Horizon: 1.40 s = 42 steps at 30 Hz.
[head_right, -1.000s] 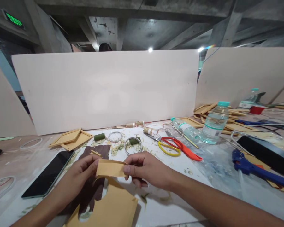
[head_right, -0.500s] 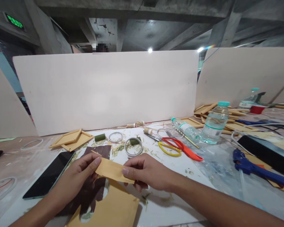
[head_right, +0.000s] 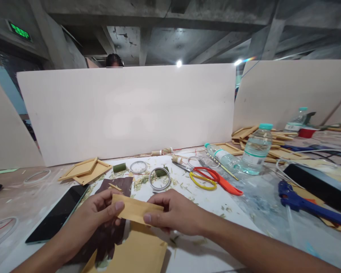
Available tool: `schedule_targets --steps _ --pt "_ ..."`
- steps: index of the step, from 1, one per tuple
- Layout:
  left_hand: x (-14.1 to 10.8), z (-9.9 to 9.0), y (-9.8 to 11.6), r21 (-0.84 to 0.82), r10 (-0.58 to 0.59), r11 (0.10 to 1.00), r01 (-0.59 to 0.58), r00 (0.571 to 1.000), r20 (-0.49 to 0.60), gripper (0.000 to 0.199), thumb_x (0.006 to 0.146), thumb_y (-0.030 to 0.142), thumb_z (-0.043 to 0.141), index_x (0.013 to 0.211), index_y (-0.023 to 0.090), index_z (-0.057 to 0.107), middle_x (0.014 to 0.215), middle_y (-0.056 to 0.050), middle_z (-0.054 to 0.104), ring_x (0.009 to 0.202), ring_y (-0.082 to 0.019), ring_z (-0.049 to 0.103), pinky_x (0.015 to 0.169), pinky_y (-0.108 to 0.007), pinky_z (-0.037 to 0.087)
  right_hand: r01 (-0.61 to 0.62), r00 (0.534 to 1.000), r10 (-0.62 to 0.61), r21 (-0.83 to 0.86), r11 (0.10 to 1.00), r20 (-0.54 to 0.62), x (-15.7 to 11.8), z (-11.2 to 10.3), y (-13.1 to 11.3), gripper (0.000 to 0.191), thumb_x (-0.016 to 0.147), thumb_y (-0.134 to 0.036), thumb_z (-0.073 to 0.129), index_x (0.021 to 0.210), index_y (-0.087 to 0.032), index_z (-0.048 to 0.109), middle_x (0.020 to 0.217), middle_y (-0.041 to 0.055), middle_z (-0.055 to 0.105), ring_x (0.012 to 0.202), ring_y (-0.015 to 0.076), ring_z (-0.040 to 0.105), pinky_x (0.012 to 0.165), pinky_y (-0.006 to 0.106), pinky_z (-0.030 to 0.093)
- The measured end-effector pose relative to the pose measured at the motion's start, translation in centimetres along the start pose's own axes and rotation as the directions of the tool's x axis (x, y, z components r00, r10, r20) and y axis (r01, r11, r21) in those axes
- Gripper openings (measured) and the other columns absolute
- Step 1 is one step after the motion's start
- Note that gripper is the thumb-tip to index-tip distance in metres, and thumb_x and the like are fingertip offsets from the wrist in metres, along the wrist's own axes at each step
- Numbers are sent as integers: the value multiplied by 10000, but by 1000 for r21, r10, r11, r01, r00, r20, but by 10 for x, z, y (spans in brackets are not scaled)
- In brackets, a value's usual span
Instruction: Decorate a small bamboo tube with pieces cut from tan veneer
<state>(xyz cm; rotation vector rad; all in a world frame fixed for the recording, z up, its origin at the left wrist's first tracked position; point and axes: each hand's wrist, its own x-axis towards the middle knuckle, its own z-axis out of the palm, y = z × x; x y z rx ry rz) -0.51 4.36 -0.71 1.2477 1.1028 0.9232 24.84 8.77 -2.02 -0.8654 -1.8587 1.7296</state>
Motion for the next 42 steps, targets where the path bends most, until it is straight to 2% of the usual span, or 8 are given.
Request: schedule_targets --steps 11,15,25,30,34,37,40,42 --pt "1 1 -7 -120 4 993 3 998 56 206 964 400 670 956 206 602 704 25 631 506 -112 612 490 -249 567 -50 990 42 57 997 132 -2 -3 -2 449 745 -543 857 879 -135 726 586 -45 582 501 72 456 465 174 343" --pt "2 0 -4 -157 11 988 -3 999 48 230 966 433 655 946 213 594 671 37 611 501 -133 612 502 -315 606 -66 991 59 53 996 119 -1 -4 0 441 715 -533 880 819 -149 689 564 -59 555 487 78 453 452 178 342" --pt "2 3 -3 -212 -37 976 41 999 23 331 956 531 619 950 200 618 659 7 647 443 -162 644 406 -265 544 -8 994 8 5 1000 110 -1 -4 1 456 746 -574 835 776 -136 714 578 -50 525 489 84 444 465 210 339" --pt "0 3 5 -238 0 971 -1 1000 -3 306 926 512 671 912 210 626 754 -15 706 570 -170 704 597 -291 608 -4 1000 4 -68 998 7 3 -9 1 422 795 -562 805 811 -149 719 548 -63 515 488 89 455 470 201 336" --pt "-1 6 3 -87 -37 995 38 999 14 371 947 589 589 900 222 608 621 5 656 439 -166 625 444 -276 536 20 1000 -21 -95 995 -11 3 -8 1 411 808 -562 795 786 -160 708 524 -71 499 487 88 431 461 199 301" --pt "-1 9 -2 -3 -42 999 42 999 -4 372 957 598 567 878 236 598 558 29 602 445 -177 618 463 -281 525 26 998 -22 -71 997 56 -1 -2 0 466 781 -615 789 787 -156 710 524 -68 502 468 86 416 445 206 295" --pt "-2 9 -5 243 145 965 -102 976 -163 256 947 500 640 1065 273 633 820 -23 709 789 -236 714 723 -330 566 22 997 -18 -49 999 76 -4 1 -2 502 780 -651 767 791 -153 706 558 -52 523 471 86 427 447 207 314" --pt "-3 8 -3 516 364 830 -211 906 -215 259 941 422 671 1164 299 626 1074 -52 711 1047 -266 667 897 -344 509 24 999 -21 -56 998 41 -4 2 -3 489 807 -641 750 819 -154 704 575 -50 524 470 87 428 445 204 320"
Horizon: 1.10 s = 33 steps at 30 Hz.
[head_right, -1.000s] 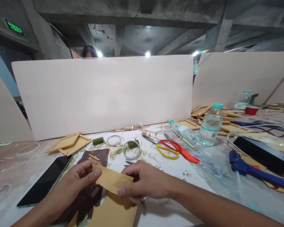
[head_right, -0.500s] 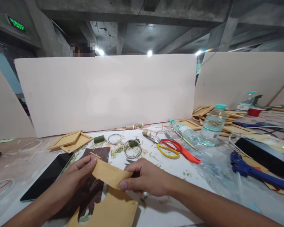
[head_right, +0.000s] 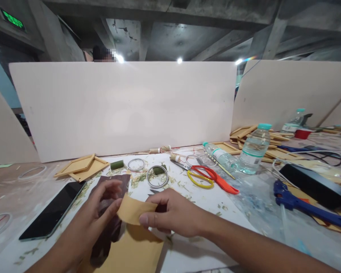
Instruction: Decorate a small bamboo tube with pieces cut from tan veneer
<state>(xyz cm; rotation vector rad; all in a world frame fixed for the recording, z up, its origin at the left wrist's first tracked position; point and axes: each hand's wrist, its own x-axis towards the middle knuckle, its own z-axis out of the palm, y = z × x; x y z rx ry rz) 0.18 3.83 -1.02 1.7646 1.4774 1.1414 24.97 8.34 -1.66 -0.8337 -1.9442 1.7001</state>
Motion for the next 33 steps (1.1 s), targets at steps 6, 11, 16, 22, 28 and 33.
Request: schedule_targets --steps 6,11,16,22,28,33 --pt "-8 -6 5 206 215 942 -266 946 243 273 1045 307 481 1267 337 636 1219 -38 729 1094 -237 684 924 -280 503 130 983 -148 -152 980 -108 1 5 -4 316 948 -473 656 871 -175 730 715 -9 591 627 130 517 586 230 409" --pt "-15 3 -5 182 263 926 -331 910 319 605 945 364 685 1508 378 462 1512 -20 587 1367 -279 554 1138 -306 412 376 909 -410 -577 725 76 -6 11 -5 266 982 -176 523 1136 -215 736 1011 74 718 927 203 621 863 303 444" --pt "-13 3 -6 196 297 907 -372 897 328 422 995 308 595 1406 396 563 1383 12 691 1255 -228 642 1075 -258 459 307 925 -379 -612 729 12 -5 10 -3 202 969 -213 588 1109 -252 728 1019 49 750 901 195 662 804 271 470" --pt "-11 1 1 119 123 982 -150 970 208 306 985 354 605 1289 357 636 1335 -27 708 1155 -259 677 949 -285 525 49 909 -267 -555 830 -320 0 3 -1 379 849 -536 777 959 -212 614 710 -29 614 582 139 491 529 242 363" --pt "-7 8 2 -255 -40 960 112 962 272 433 1006 476 562 1411 323 554 1388 -47 673 1264 -276 614 1022 -316 508 81 947 -229 -518 851 -227 -3 5 -7 326 950 -402 694 1223 -250 599 1032 16 698 737 140 612 629 239 439" --pt "-10 5 1 -154 0 987 46 959 285 494 1017 471 545 1489 345 477 1488 -39 590 1351 -277 532 1115 -342 434 114 936 -280 -567 816 -215 -3 9 -7 251 1004 -438 590 1034 -206 681 839 10 684 690 144 586 585 232 418"
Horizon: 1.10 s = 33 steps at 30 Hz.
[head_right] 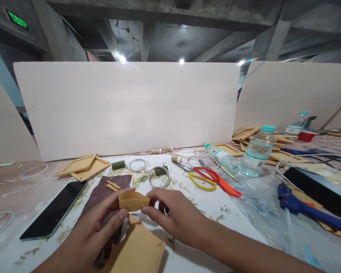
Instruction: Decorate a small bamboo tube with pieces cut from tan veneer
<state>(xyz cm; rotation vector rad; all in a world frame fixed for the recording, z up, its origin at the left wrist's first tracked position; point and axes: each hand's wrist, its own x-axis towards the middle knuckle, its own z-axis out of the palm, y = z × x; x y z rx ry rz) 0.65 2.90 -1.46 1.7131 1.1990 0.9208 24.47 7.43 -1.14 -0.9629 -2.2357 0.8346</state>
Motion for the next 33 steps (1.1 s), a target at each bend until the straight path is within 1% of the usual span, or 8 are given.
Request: schedule_targets --steps 7,10,13,17,22,26,30,33 --pt "-4 3 2 29 -17 999 17 1000 5 494 1019 471 546 1484 343 443 1281 -41 708 1171 -253 668 976 -328 546 49 998 -51 -43 998 -45 -3 7 0 215 1006 -347 568 911 -192 683 739 -11 641 650 127 550 579 215 409" --pt "-2 -2 4 173 110 980 -99 993 -52 465 1036 382 542 1470 401 378 1364 -8 648 1243 -202 622 1044 -308 499 51 997 -54 -47 998 -62 -3 7 0 177 988 -303 581 876 -192 662 706 -23 619 625 120 537 554 206 397" --pt "-1 -9 5 418 293 862 -285 955 48 235 1045 267 517 1258 362 542 1409 3 610 1362 -186 518 1106 -287 429 59 995 -62 -51 997 -77 -3 5 -1 164 983 -297 572 889 -198 664 714 -20 624 629 123 544 541 206 393" --pt "1 -16 6 531 316 775 -341 938 142 152 1055 249 473 1069 280 621 1363 -44 624 1395 -196 479 1097 -277 422 59 990 -66 -56 997 -122 -3 2 -1 192 1001 -322 532 889 -202 632 678 -35 574 599 119 519 526 210 380" --pt "3 -19 2 545 263 778 -312 950 168 152 1041 269 488 1037 274 640 1345 -48 614 1335 -226 532 1063 -310 439 60 985 -67 -45 997 -161 -5 2 1 172 1000 -332 538 895 -217 609 660 -52 556 575 113 516 525 214 383" --pt "2 -18 3 481 267 804 -348 936 231 111 990 215 554 1016 270 647 1390 -48 558 1255 -237 591 1007 -304 473 47 977 -54 -40 998 -204 -4 0 2 183 1008 -356 543 918 -224 632 686 -41 587 592 125 535 535 229 388" --pt "1 -15 11 441 270 800 -406 901 340 290 933 52 539 1078 283 640 1435 -30 499 1125 -177 647 964 -256 491 -7 967 4 -11 1000 -255 1 -5 7 203 1028 -386 534 966 -225 641 706 -35 624 568 129 585 556 242 432" --pt "2 -13 13 425 266 807 -411 894 360 394 895 -36 490 1074 281 640 1431 -25 491 1056 -139 660 926 -222 495 -42 966 46 20 999 -256 5 -8 12 207 1031 -398 541 958 -229 634 697 -44 632 534 124 608 553 241 460"
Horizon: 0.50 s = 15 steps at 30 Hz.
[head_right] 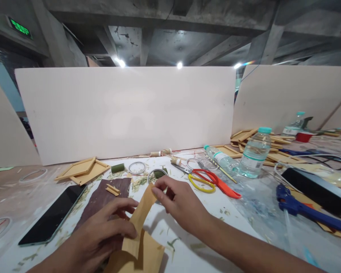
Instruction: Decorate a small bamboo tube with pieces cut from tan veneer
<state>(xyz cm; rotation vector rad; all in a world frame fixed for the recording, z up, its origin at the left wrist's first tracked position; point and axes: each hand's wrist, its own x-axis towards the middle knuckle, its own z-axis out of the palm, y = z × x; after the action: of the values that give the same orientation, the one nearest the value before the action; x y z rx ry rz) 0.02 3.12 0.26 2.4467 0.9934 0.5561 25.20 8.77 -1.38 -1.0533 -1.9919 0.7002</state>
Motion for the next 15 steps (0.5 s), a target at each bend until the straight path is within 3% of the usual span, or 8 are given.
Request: schedule_targets --steps 2,5,8,12,15 --pt "1 0 -1 -17 -21 1000 21 1000 -9 326 931 8 489 1051 269 642 1434 -39 496 1069 -151 661 909 -223 505 -11 1000 11 8 1000 8 1 1 2 208 1032 -397 540 950 -230 631 682 -49 627 526 123 616 542 236 464" --pt "1 0 -4 -6 -109 994 109 993 -43 185 1018 174 489 1015 266 648 1381 -60 566 1256 -224 591 987 -282 492 -2 1000 2 8 1000 14 -1 2 -1 201 1028 -397 541 952 -230 623 656 -54 609 524 125 619 520 229 456" --pt "0 -1 -5 9 -204 978 206 974 -99 176 1044 261 464 986 266 631 1322 -67 620 1384 -263 492 1063 -347 454 38 999 -38 -4 999 8 -7 2 -7 170 1014 -373 552 966 -229 628 647 -49 611 540 130 621 490 222 428" --pt "1 0 -4 8 -228 973 232 962 -151 163 1040 270 458 978 256 608 1356 -75 602 1330 -260 538 1070 -370 439 215 976 -217 -108 971 -10 -14 0 -12 121 1010 -288 549 949 -231 636 644 -51 628 539 112 602 503 208 422" --pt "2 0 -2 -12 -221 975 223 954 -201 136 1034 249 475 972 251 597 1243 -60 650 1190 -230 610 988 -324 466 336 937 -347 -171 926 -35 -18 0 -12 58 1004 -247 573 1009 -247 630 678 -58 669 534 100 615 525 197 442"
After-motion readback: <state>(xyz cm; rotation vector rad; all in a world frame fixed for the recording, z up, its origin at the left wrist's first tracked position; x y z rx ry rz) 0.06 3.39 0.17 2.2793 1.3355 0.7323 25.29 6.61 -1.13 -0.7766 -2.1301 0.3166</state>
